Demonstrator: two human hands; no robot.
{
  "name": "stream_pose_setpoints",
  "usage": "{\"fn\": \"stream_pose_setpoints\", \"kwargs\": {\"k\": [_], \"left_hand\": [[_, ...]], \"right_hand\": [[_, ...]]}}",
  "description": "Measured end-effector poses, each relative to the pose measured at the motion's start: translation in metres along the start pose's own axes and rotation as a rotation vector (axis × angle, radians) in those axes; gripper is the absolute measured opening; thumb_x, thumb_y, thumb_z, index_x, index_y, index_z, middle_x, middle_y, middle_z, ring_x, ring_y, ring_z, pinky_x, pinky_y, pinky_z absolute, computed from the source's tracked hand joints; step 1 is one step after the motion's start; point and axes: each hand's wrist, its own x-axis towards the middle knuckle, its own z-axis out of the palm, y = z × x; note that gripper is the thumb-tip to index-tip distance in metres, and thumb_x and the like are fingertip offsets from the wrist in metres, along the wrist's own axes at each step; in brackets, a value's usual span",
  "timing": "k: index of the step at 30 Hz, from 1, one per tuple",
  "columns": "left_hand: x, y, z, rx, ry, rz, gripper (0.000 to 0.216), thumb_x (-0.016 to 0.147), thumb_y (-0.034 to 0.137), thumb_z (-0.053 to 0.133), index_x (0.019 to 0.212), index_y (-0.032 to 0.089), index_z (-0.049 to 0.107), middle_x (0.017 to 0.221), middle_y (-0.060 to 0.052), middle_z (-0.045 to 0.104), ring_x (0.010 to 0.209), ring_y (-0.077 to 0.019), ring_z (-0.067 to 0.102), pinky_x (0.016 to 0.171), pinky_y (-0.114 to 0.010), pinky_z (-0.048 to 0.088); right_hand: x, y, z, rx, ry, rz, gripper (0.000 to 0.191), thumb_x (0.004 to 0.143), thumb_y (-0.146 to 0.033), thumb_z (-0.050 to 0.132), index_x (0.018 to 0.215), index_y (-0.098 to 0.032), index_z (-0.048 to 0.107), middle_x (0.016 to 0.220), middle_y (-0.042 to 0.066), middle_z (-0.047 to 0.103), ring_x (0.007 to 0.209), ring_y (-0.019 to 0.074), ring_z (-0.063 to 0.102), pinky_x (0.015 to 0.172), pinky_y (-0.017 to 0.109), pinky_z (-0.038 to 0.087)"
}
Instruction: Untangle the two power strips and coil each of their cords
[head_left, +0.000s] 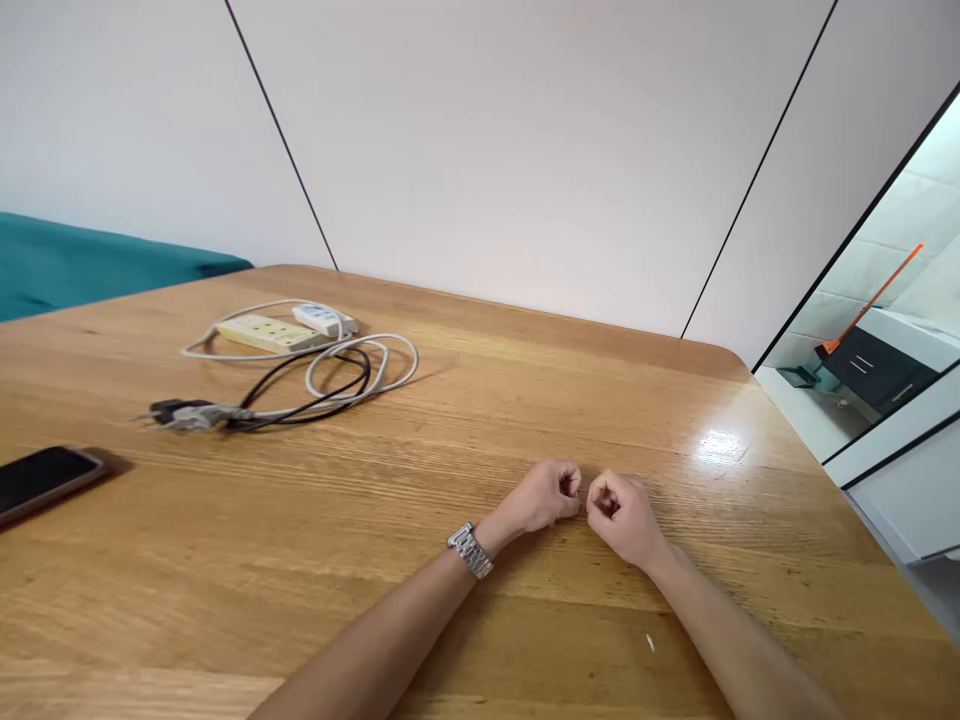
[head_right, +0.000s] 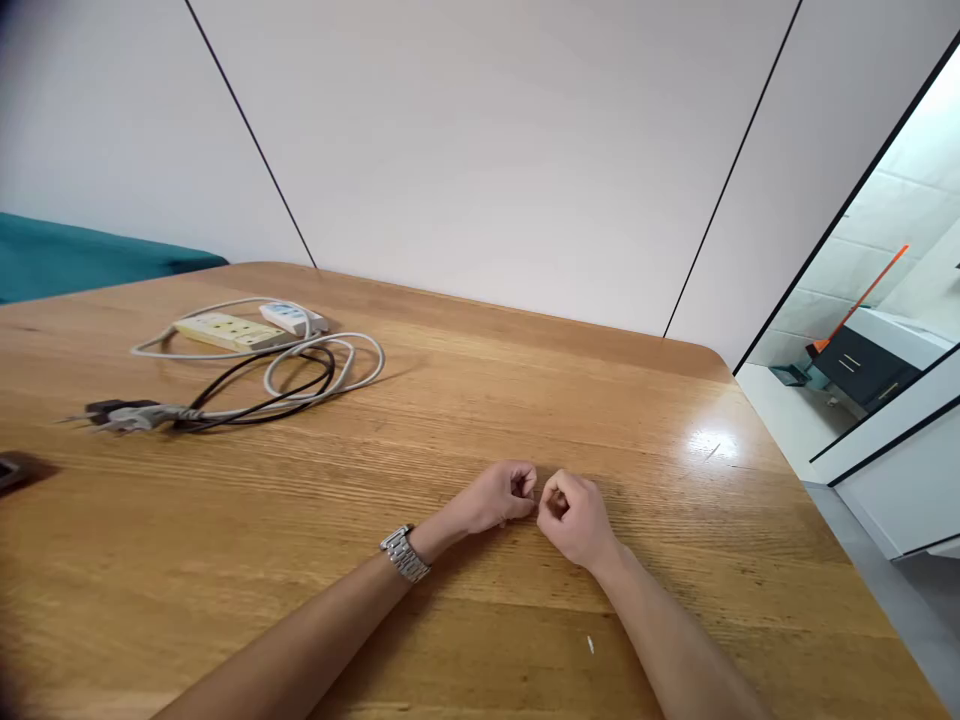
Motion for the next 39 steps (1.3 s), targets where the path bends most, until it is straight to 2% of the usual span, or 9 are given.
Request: {"fn": "stream_pose_setpoints", "kwargs": {"k": [2,4,6,8,13,19,31,35,39], "left_hand": [[-0.003,0.004,-0.003,0.185,0.08,-0.012,0.004,0.066,0.016,0.052,0.069,0.018,0.05,0.061,0.005,0.05,0.057,-0.0102,0.044,0.055,-0.022,0.032],[-0.006,0.006,-0.005,0.435,0.189,-0.01,0.01,0.073,0.022,0.054,0.082,0.019,0.059,0.076,0.0,0.061,0.071,-0.0153,0.053,0.063,-0.026,0.038],[-0.008,0.007,-0.007,0.635,0.273,0.006,0.025,0.078,0.032,0.056,0.1,0.022,0.062,0.098,-0.005,0.064,0.092,-0.0219,0.055,0.076,-0.032,0.041],[-0.008,0.005,-0.008,0.728,0.305,0.024,0.041,0.078,0.04,0.058,0.116,0.024,0.059,0.118,-0.008,0.059,0.109,-0.0265,0.05,0.089,-0.038,0.04],[-0.007,-0.003,-0.007,0.762,0.289,0.005,0.054,0.082,0.047,0.054,0.131,0.023,0.051,0.139,-0.01,0.047,0.128,-0.029,0.039,0.106,-0.045,0.029],[-0.006,-0.003,-0.005,0.76,0.236,-0.033,0.055,0.085,0.046,0.049,0.135,0.023,0.048,0.147,-0.012,0.039,0.138,-0.0295,0.028,0.112,-0.051,0.02],[-0.004,-0.004,-0.008,0.688,0.235,-0.015,0.05,0.084,0.044,0.051,0.13,0.024,0.052,0.143,-0.011,0.043,0.133,-0.0283,0.034,0.109,-0.048,0.025],[-0.004,-0.015,-0.051,0.694,0.368,-0.122,0.051,0.085,0.042,0.048,0.133,0.023,0.047,0.142,-0.012,0.042,0.13,-0.0281,0.037,0.105,-0.048,0.03],[-0.031,-0.054,-0.145,0.849,0.609,-0.352,0.06,0.085,0.046,0.047,0.135,0.014,0.041,0.146,-0.018,0.034,0.133,-0.0357,0.031,0.105,-0.054,0.027]], "right_hand": [[0.002,0.004,-0.006,-0.18,0.081,0.047,0.008,0.077,-0.021,0.051,0.077,-0.02,0.058,0.07,0.001,0.061,0.062,0.0142,0.054,0.062,0.026,0.042],[0.004,0.009,-0.012,-0.397,0.114,0.114,0.022,0.082,-0.029,0.051,0.098,-0.019,0.063,0.098,0.009,0.067,0.091,0.0227,0.059,0.081,0.035,0.045],[0.005,0.014,-0.015,-0.581,0.053,0.179,0.038,0.086,-0.039,0.051,0.116,-0.018,0.06,0.124,0.014,0.059,0.116,0.0302,0.05,0.096,0.045,0.037],[0.005,0.018,-0.015,-0.688,-0.035,0.234,0.047,0.089,-0.045,0.047,0.126,-0.018,0.057,0.137,0.014,0.05,0.126,0.0324,0.041,0.103,0.049,0.03],[0.005,0.017,-0.013,-0.743,-0.103,0.314,0.06,0.091,-0.051,0.041,0.138,-0.015,0.047,0.146,0.014,0.04,0.136,0.0315,0.03,0.109,0.048,0.021],[0.006,0.016,-0.014,-0.729,-0.135,0.347,0.059,0.09,-0.053,0.039,0.137,-0.018,0.048,0.147,0.013,0.038,0.136,0.0305,0.03,0.11,0.047,0.018],[0.007,0.016,-0.015,-0.706,-0.128,0.351,0.06,0.089,-0.054,0.041,0.137,-0.017,0.049,0.146,0.014,0.04,0.136,0.0301,0.03,0.11,0.046,0.019],[0.007,0.019,-0.015,-0.704,-0.12,0.341,0.059,0.089,-0.054,0.041,0.135,-0.018,0.05,0.146,0.013,0.041,0.135,0.03,0.032,0.109,0.047,0.021],[0.007,0.02,-0.014,-0.712,-0.114,0.343,0.058,0.089,-0.053,0.042,0.134,-0.018,0.052,0.145,0.014,0.041,0.135,0.0302,0.032,0.109,0.046,0.022]]}}
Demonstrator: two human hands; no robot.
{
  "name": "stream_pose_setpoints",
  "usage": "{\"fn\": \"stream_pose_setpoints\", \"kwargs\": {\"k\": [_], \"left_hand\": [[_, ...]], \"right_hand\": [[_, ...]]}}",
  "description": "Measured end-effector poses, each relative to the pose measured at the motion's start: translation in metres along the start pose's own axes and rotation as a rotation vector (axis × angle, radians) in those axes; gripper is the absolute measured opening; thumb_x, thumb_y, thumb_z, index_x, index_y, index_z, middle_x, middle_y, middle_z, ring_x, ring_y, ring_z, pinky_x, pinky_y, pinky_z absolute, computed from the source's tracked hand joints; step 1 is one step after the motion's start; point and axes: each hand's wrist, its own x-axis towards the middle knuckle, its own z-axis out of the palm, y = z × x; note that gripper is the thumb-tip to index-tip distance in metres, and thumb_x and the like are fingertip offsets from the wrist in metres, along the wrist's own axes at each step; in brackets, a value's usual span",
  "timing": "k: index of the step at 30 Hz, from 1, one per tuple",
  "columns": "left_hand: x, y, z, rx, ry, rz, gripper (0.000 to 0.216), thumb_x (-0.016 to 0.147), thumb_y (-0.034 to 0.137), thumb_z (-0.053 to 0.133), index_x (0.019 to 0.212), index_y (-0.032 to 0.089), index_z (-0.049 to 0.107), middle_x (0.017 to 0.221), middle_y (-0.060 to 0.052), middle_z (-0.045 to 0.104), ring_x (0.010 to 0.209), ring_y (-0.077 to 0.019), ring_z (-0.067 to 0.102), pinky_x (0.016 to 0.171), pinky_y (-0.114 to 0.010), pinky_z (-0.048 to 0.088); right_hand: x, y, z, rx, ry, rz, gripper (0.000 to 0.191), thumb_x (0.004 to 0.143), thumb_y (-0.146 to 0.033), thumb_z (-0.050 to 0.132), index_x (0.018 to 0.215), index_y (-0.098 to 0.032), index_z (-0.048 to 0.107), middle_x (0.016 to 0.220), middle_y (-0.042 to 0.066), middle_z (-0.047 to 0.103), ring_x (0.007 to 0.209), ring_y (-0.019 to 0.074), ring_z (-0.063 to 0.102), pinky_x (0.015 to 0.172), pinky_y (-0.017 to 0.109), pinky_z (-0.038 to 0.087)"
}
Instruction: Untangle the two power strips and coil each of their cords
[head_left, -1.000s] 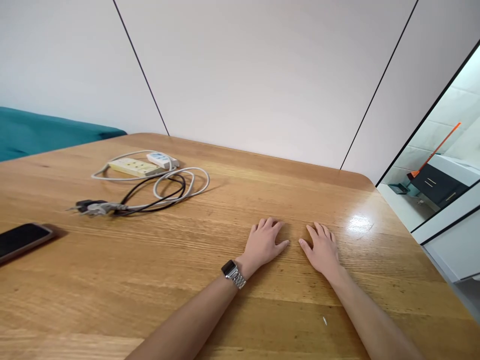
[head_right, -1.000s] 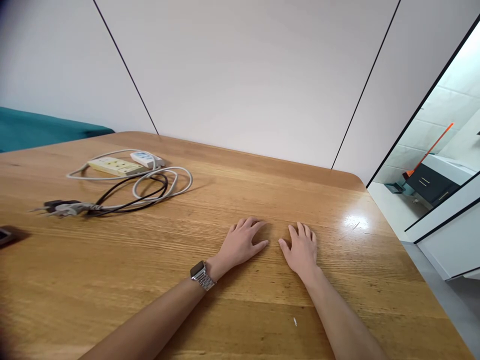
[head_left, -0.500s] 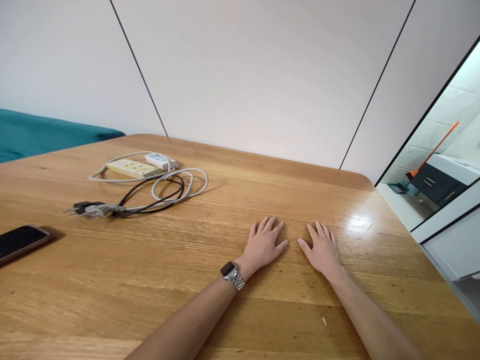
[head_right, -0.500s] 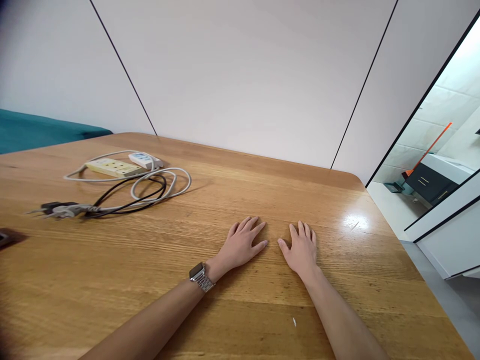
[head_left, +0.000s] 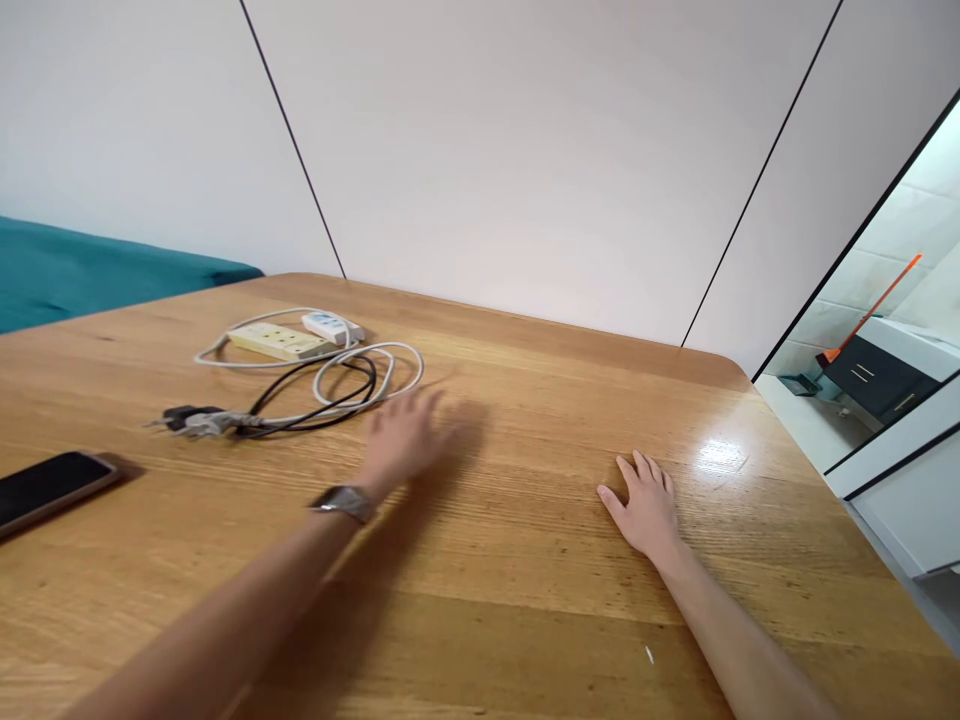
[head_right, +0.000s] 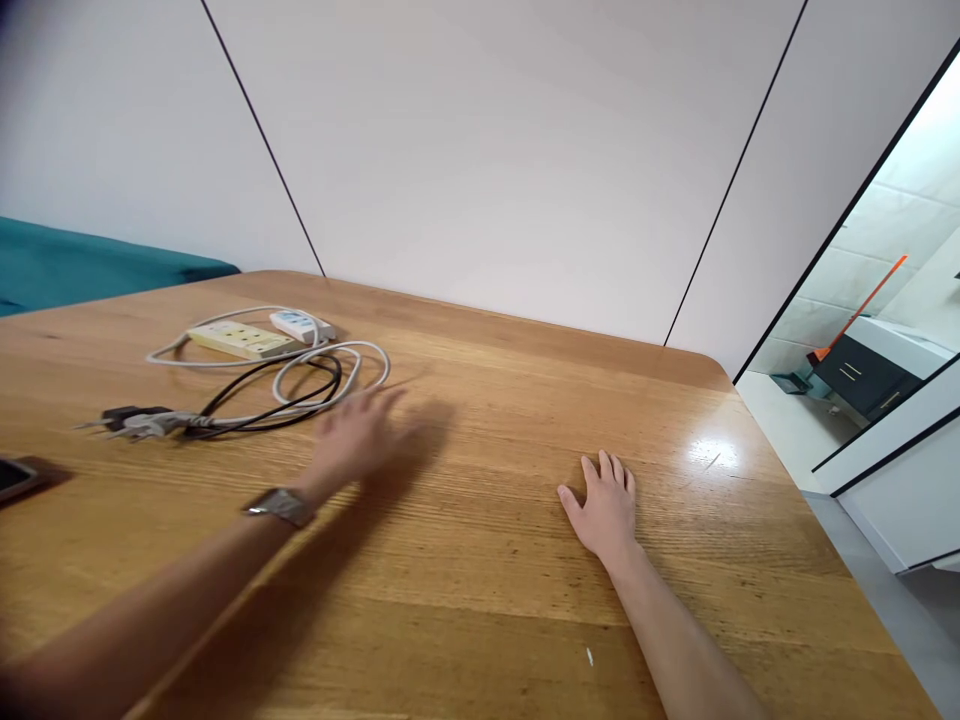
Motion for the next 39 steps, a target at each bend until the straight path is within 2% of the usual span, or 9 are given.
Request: {"fn": "stream_pose_setpoints", "kwargs": {"k": [2,4,7,13,20,26,31,34,39], "left_hand": [[0.014,-0.055,-0.011,0.048,0.045,-0.147,0.065,0.085,0.052,0.043,0.135,0.01,0.04,0.147,-0.02,0.031,0.134,-0.0419,0.026,0.103,-0.06,0.025],[0.02,-0.097,-0.016,0.071,0.029,-0.276,0.064,0.082,0.055,0.046,0.13,0.013,0.045,0.14,-0.015,0.042,0.13,-0.0453,0.031,0.1,-0.063,0.026],[0.016,-0.115,-0.015,0.101,-0.058,-0.28,0.05,0.087,0.052,0.038,0.122,0.019,0.051,0.131,-0.009,0.054,0.131,-0.0418,0.031,0.1,-0.06,0.029],[0.0,-0.056,-0.008,0.173,-0.15,-0.216,0.061,0.09,0.052,0.025,0.124,0.009,0.052,0.13,-0.022,0.051,0.129,-0.0415,0.034,0.103,-0.054,0.026],[-0.019,-0.001,0.014,0.212,-0.119,0.074,0.056,0.09,0.038,0.03,0.132,0.003,0.045,0.131,-0.023,0.052,0.12,-0.0346,0.048,0.101,-0.046,0.034],[-0.067,0.081,0.02,0.187,-0.196,0.323,0.055,0.083,0.004,0.026,0.135,-0.001,0.043,0.136,-0.025,0.047,0.123,-0.0314,0.047,0.093,-0.043,0.045],[-0.105,0.144,0.004,0.009,-0.368,0.508,0.048,0.083,0.013,0.038,0.129,0.005,0.051,0.136,-0.024,0.048,0.123,-0.0331,0.048,0.09,-0.044,0.047],[-0.102,0.148,-0.018,-0.199,-0.515,0.625,0.031,0.088,0.029,0.041,0.104,0.017,0.064,0.108,-0.015,0.067,0.096,-0.0268,0.063,0.081,-0.035,0.047],[-0.068,0.107,-0.028,-0.332,-0.362,0.444,0.029,0.087,0.032,0.04,0.077,0.02,0.063,0.078,-0.006,0.067,0.073,-0.0186,0.059,0.065,-0.027,0.037]], "right_hand": [[0.0,0.0,0.0,-0.004,0.003,0.002,0.058,0.088,-0.053,0.043,0.134,-0.018,0.052,0.145,0.014,0.041,0.135,0.0304,0.033,0.109,0.046,0.022],[0.0,-0.001,0.001,-0.01,0.009,0.005,0.058,0.088,-0.052,0.043,0.134,-0.018,0.052,0.145,0.014,0.041,0.134,0.0307,0.033,0.108,0.047,0.022],[0.0,-0.003,0.0,-0.019,0.009,0.014,0.057,0.088,-0.051,0.043,0.134,-0.018,0.052,0.145,0.014,0.042,0.133,0.0313,0.034,0.108,0.047,0.022],[0.0,-0.003,-0.002,-0.019,-0.005,0.014,0.058,0.089,-0.051,0.041,0.134,-0.016,0.052,0.145,0.015,0.041,0.133,0.032,0.034,0.109,0.048,0.022],[0.002,0.0,0.002,-0.006,-0.007,0.004,0.059,0.089,-0.053,0.039,0.135,-0.017,0.051,0.146,0.015,0.04,0.135,0.0319,0.032,0.109,0.049,0.02],[0.002,-0.001,0.003,-0.028,0.019,-0.002,0.057,0.089,-0.053,0.041,0.133,-0.019,0.052,0.144,0.014,0.042,0.133,0.0312,0.035,0.107,0.047,0.022],[0.002,-0.001,0.001,-0.004,0.032,-0.001,0.054,0.089,-0.049,0.044,0.132,-0.018,0.053,0.143,0.014,0.044,0.132,0.0313,0.036,0.107,0.047,0.023],[0.003,0.002,0.0,0.062,0.048,-0.003,0.044,0.09,-0.039,0.046,0.128,-0.02,0.057,0.142,0.011,0.046,0.13,0.0286,0.038,0.107,0.044,0.025],[0.004,0.003,-0.001,0.26,0.133,-0.028,0.031,0.085,-0.024,0.048,0.111,-0.022,0.064,0.128,0.007,0.058,0.121,0.0239,0.046,0.105,0.041,0.03]]}}
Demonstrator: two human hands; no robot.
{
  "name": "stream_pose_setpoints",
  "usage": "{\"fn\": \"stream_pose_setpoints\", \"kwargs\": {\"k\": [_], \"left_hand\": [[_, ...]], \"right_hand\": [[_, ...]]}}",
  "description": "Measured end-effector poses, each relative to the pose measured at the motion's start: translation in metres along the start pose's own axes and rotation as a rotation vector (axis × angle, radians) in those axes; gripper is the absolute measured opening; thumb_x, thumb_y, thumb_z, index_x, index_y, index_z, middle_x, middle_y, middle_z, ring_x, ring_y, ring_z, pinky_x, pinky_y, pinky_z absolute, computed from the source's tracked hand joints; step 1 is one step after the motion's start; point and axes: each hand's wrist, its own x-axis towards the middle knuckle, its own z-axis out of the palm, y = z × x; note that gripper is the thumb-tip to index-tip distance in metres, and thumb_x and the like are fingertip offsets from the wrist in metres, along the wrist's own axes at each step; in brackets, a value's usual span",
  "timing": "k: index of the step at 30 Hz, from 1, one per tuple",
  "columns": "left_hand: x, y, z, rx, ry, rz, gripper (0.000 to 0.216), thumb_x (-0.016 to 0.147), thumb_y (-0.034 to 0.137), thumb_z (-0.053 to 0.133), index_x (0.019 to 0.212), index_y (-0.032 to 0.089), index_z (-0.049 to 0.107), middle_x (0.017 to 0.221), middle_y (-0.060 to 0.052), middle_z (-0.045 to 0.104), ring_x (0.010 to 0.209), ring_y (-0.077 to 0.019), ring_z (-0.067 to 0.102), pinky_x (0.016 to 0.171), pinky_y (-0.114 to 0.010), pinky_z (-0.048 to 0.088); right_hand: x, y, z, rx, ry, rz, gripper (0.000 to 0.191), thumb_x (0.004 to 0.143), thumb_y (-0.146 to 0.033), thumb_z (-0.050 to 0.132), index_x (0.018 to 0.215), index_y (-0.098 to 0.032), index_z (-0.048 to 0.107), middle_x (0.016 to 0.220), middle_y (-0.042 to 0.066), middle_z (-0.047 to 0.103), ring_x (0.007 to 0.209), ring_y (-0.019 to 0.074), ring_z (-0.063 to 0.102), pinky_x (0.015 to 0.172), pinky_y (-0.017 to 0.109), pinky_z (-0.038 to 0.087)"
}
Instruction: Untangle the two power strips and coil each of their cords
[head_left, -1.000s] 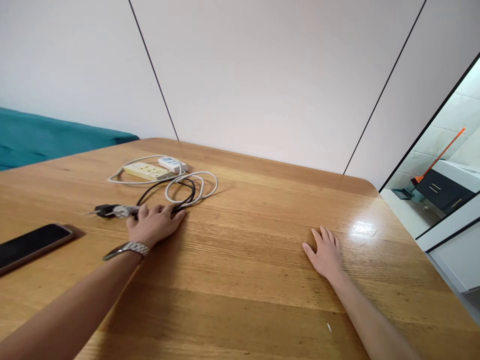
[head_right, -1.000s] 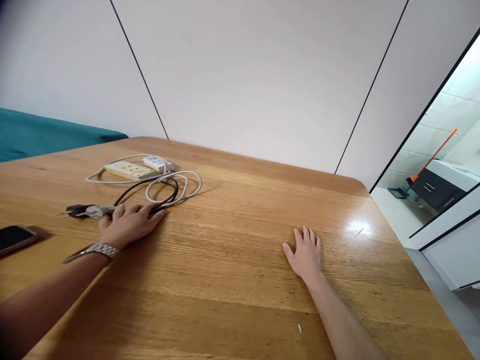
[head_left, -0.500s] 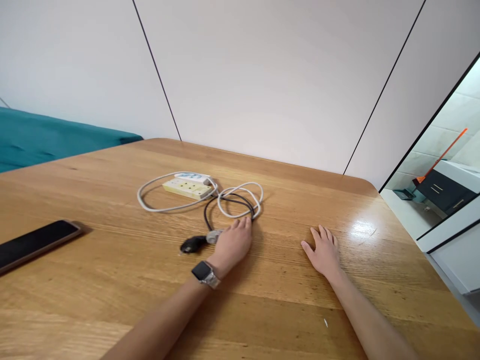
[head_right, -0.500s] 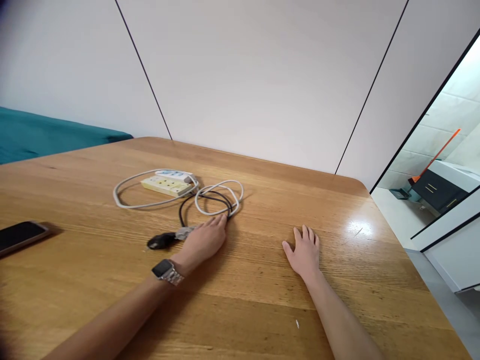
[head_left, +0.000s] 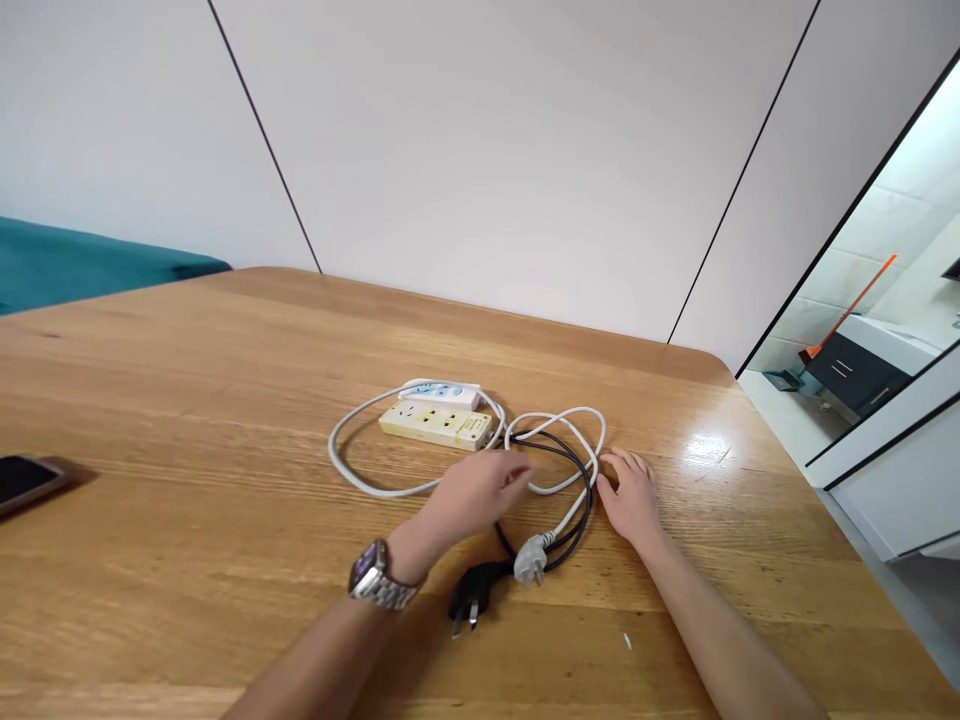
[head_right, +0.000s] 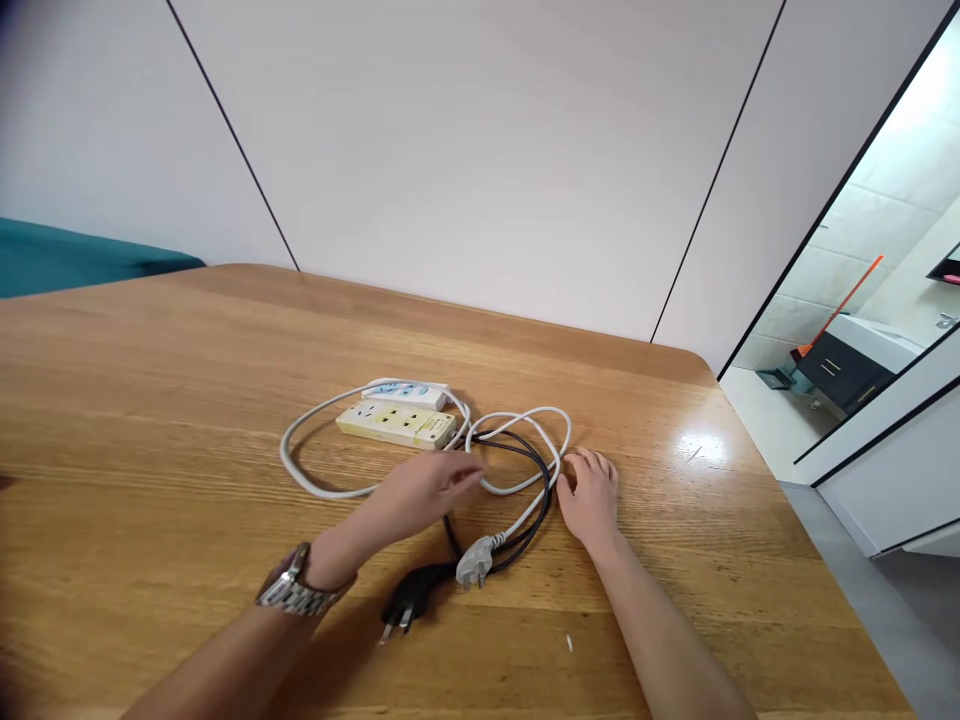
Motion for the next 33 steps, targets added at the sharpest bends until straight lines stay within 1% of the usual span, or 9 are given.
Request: {"fn": "stream_pose_setpoints", "kwargs": {"k": [5,8,11,15,18,20,25,27,33], "left_hand": [[0.002,-0.035,0.011,0.076,-0.063,-0.101,0.022,0.081,0.029,0.046,0.069,0.019,0.062,0.069,-0.003,0.063,0.063,-0.0157,0.054,0.057,-0.025,0.029],[0.002,-0.037,0.019,0.043,-0.111,-0.043,0.022,0.08,0.032,0.049,0.071,0.018,0.062,0.069,-0.002,0.063,0.06,-0.014,0.052,0.056,-0.024,0.029],[0.001,-0.034,0.02,-0.074,-0.175,0.065,0.034,0.083,0.045,0.048,0.072,0.017,0.063,0.066,-0.001,0.062,0.057,-0.0118,0.049,0.055,-0.023,0.031],[-0.005,-0.023,0.015,-0.231,-0.363,0.184,0.045,0.073,0.06,0.059,0.08,0.017,0.066,0.064,0.001,0.06,0.054,-0.01,0.047,0.05,-0.02,0.029],[-0.011,-0.012,0.011,-0.194,-0.406,0.212,0.05,0.055,0.058,0.075,0.086,0.02,0.066,0.067,0.003,0.061,0.055,-0.0102,0.046,0.049,-0.02,0.026],[-0.014,-0.008,0.01,-0.173,-0.407,0.21,0.047,0.053,0.051,0.078,0.087,0.021,0.067,0.067,0.004,0.06,0.055,-0.0099,0.044,0.048,-0.02,0.024],[-0.013,-0.011,0.011,-0.268,-0.438,0.201,0.025,0.06,0.029,0.069,0.082,0.018,0.067,0.061,0.005,0.055,0.051,-0.0079,0.039,0.046,-0.019,0.025],[-0.011,-0.015,0.012,-0.312,-0.436,0.169,0.025,0.062,0.025,0.062,0.085,0.017,0.067,0.061,0.004,0.055,0.051,-0.008,0.04,0.046,-0.018,0.026],[-0.005,-0.027,0.007,-0.531,-0.406,0.076,0.029,0.063,0.025,0.054,0.087,0.013,0.066,0.066,0.001,0.057,0.058,-0.0104,0.046,0.052,-0.018,0.034]], "right_hand": [[-0.005,-0.004,-0.002,0.118,0.037,-0.225,0.045,0.071,-0.01,0.05,0.114,-0.02,0.06,0.124,0.009,0.055,0.117,0.0247,0.045,0.102,0.041,0.035],[-0.009,-0.006,-0.002,0.16,-0.02,-0.413,0.05,0.063,-0.004,0.049,0.108,-0.02,0.063,0.125,0.01,0.054,0.119,0.0262,0.043,0.102,0.044,0.035],[-0.011,-0.006,-0.001,0.209,-0.052,-0.484,0.05,0.061,-0.002,0.049,0.105,-0.022,0.063,0.123,0.009,0.055,0.115,0.0264,0.045,0.099,0.044,0.038],[-0.01,-0.005,0.0,0.287,-0.029,-0.444,0.045,0.061,-0.003,0.05,0.101,-0.021,0.061,0.113,0.01,0.055,0.107,0.0257,0.049,0.094,0.043,0.041],[-0.008,-0.003,0.001,0.373,-0.013,-0.392,0.04,0.061,-0.004,0.05,0.097,-0.021,0.059,0.105,0.009,0.054,0.101,0.0236,0.051,0.091,0.041,0.043],[-0.007,-0.001,0.002,0.434,-0.001,-0.357,0.038,0.062,-0.005,0.049,0.095,-0.021,0.058,0.1,0.007,0.055,0.096,0.0221,0.053,0.088,0.039,0.044],[-0.002,0.006,0.006,0.563,0.073,-0.2,0.027,0.063,-0.009,0.043,0.083,-0.021,0.058,0.085,0.003,0.06,0.083,0.0195,0.057,0.079,0.034,0.045],[0.0,0.009,0.008,0.607,0.109,-0.137,0.023,0.063,-0.012,0.042,0.079,-0.02,0.057,0.08,0.002,0.061,0.078,0.0189,0.057,0.075,0.033,0.045],[0.002,0.012,0.01,0.686,0.161,-0.007,0.013,0.065,-0.019,0.044,0.071,-0.02,0.056,0.066,-0.001,0.057,0.059,0.0147,0.051,0.058,0.027,0.042]]}}
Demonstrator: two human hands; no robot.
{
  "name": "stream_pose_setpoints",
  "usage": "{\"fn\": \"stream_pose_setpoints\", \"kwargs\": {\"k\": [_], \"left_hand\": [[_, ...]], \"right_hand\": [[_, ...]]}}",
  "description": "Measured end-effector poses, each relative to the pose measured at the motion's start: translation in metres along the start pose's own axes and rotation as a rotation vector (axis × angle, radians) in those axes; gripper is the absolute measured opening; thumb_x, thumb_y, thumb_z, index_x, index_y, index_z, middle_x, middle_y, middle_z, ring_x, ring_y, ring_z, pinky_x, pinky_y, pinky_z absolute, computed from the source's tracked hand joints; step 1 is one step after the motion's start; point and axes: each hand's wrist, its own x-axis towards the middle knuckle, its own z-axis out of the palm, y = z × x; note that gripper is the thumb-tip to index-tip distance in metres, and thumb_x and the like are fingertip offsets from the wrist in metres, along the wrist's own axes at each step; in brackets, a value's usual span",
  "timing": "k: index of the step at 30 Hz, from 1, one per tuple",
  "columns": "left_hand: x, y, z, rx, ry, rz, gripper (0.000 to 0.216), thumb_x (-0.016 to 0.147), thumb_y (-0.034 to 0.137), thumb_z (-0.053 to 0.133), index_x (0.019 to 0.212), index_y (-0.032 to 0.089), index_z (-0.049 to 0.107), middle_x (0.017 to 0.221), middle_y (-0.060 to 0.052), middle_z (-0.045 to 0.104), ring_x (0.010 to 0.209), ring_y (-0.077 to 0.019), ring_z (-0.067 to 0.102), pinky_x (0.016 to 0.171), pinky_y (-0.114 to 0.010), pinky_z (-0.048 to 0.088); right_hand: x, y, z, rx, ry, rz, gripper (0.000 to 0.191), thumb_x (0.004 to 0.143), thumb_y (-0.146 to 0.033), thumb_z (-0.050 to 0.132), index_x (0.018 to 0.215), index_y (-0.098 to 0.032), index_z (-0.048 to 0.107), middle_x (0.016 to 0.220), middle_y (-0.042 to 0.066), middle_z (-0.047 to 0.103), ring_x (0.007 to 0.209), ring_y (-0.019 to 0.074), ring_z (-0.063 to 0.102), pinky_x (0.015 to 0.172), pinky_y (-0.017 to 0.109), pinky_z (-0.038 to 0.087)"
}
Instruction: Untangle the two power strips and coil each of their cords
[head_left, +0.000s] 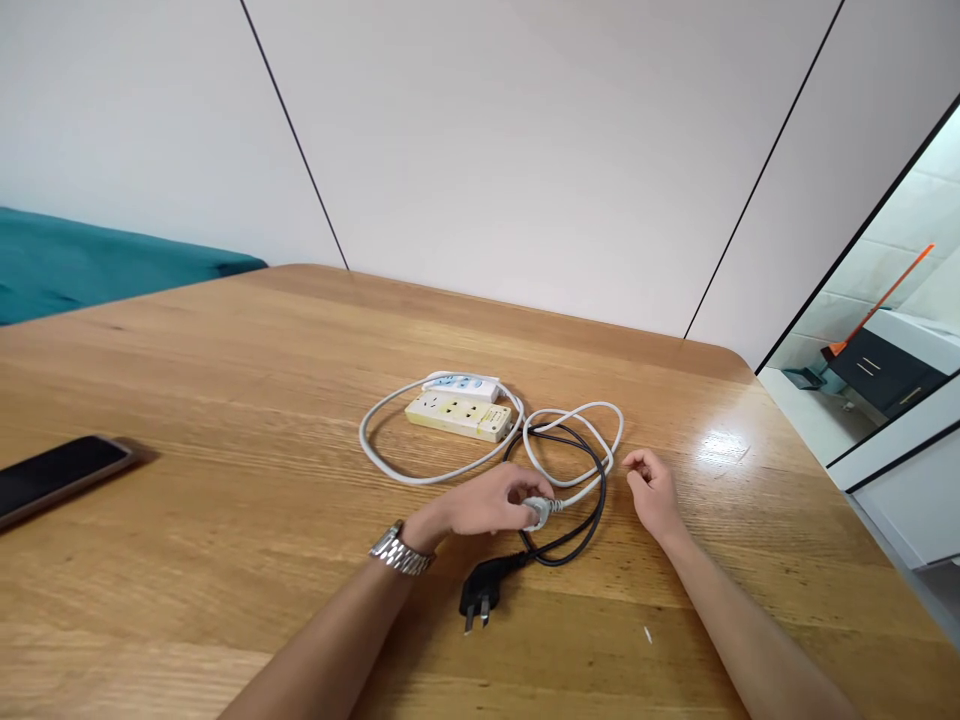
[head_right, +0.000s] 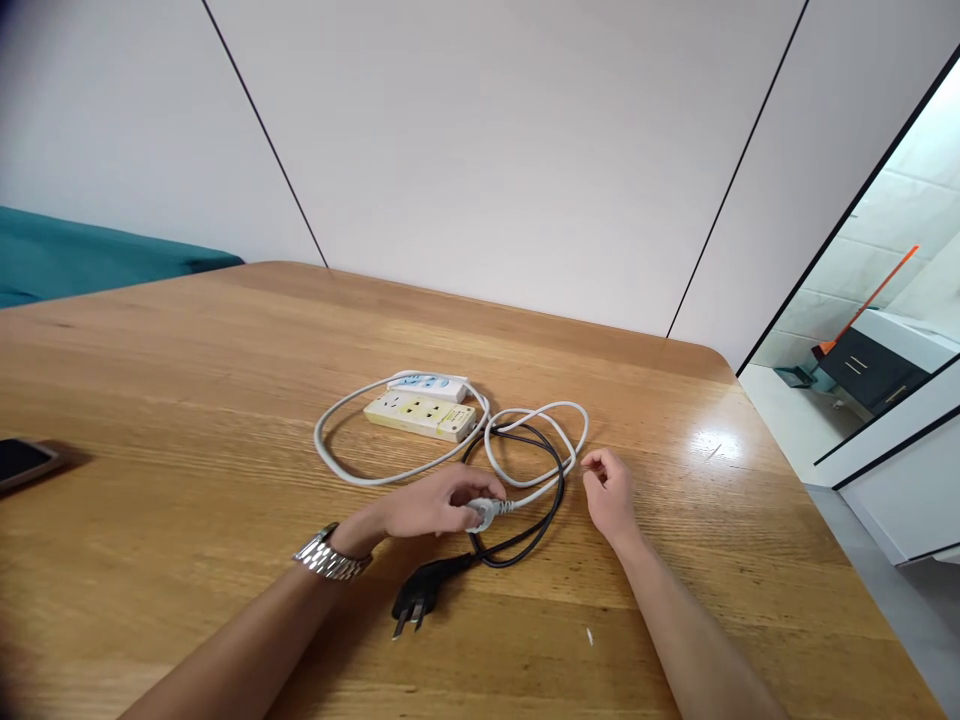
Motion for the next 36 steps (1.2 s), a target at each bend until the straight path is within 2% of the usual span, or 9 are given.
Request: {"fn": "stream_pose_setpoints", "kwargs": {"k": [3,6,11,16,19,25,29,32,36], "left_hand": [[0.001,-0.005,-0.005,-0.1,0.058,0.042,0.029,0.066,0.031,0.057,0.087,0.013,0.066,0.074,-0.001,0.06,0.068,-0.0124,0.05,0.06,-0.019,0.038],[0.002,-0.013,-0.007,-0.156,0.035,0.049,0.03,0.067,0.034,0.063,0.087,0.012,0.066,0.073,0.0,0.059,0.067,-0.0119,0.049,0.06,-0.02,0.038],[0.007,-0.024,-0.006,-0.171,0.001,0.073,0.032,0.067,0.033,0.068,0.089,0.01,0.065,0.07,0.001,0.056,0.063,-0.0093,0.046,0.057,-0.018,0.035],[0.006,-0.025,-0.009,-0.2,-0.057,0.091,0.034,0.069,0.037,0.068,0.092,0.011,0.066,0.07,0.001,0.057,0.06,-0.0078,0.045,0.054,-0.017,0.036],[0.001,-0.025,-0.014,-0.207,-0.15,-0.036,0.042,0.067,0.04,0.07,0.099,0.013,0.065,0.067,0.002,0.058,0.048,-0.0061,0.045,0.045,-0.017,0.035],[-0.012,-0.021,-0.023,-0.205,-0.273,-0.211,0.05,0.062,0.037,0.071,0.107,0.02,0.059,0.075,0.0,0.064,0.056,-0.0125,0.061,0.043,-0.016,0.04],[-0.017,-0.007,-0.015,-0.12,-0.286,-0.18,0.043,0.058,0.031,0.07,0.099,0.02,0.058,0.071,0.002,0.062,0.052,-0.0116,0.054,0.042,-0.018,0.037],[-0.02,0.005,-0.006,0.137,-0.159,-0.069,0.037,0.057,0.027,0.071,0.092,0.019,0.061,0.065,0.003,0.059,0.053,-0.0118,0.049,0.045,-0.02,0.033],[-0.025,0.013,0.005,0.323,-0.098,-0.019,0.07,0.05,0.039,0.08,0.115,0.022,0.06,0.094,-0.003,0.069,0.079,-0.0218,0.061,0.065,-0.025,0.044]], "right_hand": [[-0.001,-0.003,-0.001,-0.022,0.031,-0.061,0.012,0.067,-0.016,0.045,0.07,-0.02,0.055,0.064,-0.001,0.057,0.057,0.0141,0.05,0.055,0.026,0.041],[-0.005,-0.014,-0.001,-0.086,0.006,-0.314,0.015,0.071,-0.011,0.044,0.068,-0.021,0.055,0.066,0.0,0.057,0.063,0.0151,0.053,0.06,0.027,0.042],[-0.025,-0.046,0.01,-0.171,-0.175,-0.753,0.016,0.073,-0.009,0.046,0.074,-0.021,0.057,0.07,0.003,0.059,0.066,0.0159,0.05,0.061,0.029,0.04],[-0.049,-0.07,0.026,-0.281,-0.347,-0.917,0.008,0.074,-0.018,0.05,0.073,-0.02,0.058,0.068,0.002,0.06,0.065,0.0162,0.046,0.061,0.03,0.034],[-0.05,-0.066,0.026,-0.319,-0.246,-0.833,0.015,0.078,-0.021,0.049,0.064,-0.02,0.054,0.06,0.002,0.054,0.059,0.0147,0.044,0.057,0.029,0.031],[-0.02,-0.031,0.002,-0.627,-0.031,-0.242,0.034,0.088,-0.039,0.051,0.057,-0.022,0.052,0.048,0.0,0.052,0.043,0.0118,0.039,0.048,0.026,0.018],[-0.012,-0.02,-0.001,-0.702,-0.082,-0.169,0.048,0.084,-0.052,0.054,0.047,-0.022,0.049,0.043,0.0,0.051,0.04,0.0114,0.036,0.046,0.026,0.014],[-0.016,-0.024,0.005,-0.609,-0.177,-0.143,0.04,0.084,-0.043,0.055,0.049,-0.022,0.053,0.047,-0.001,0.055,0.042,0.0114,0.04,0.047,0.025,0.018],[-0.02,-0.029,0.011,-0.41,-0.197,-0.008,0.037,0.084,-0.037,0.052,0.05,-0.021,0.051,0.047,-0.003,0.05,0.046,0.0117,0.043,0.05,0.025,0.025]]}}
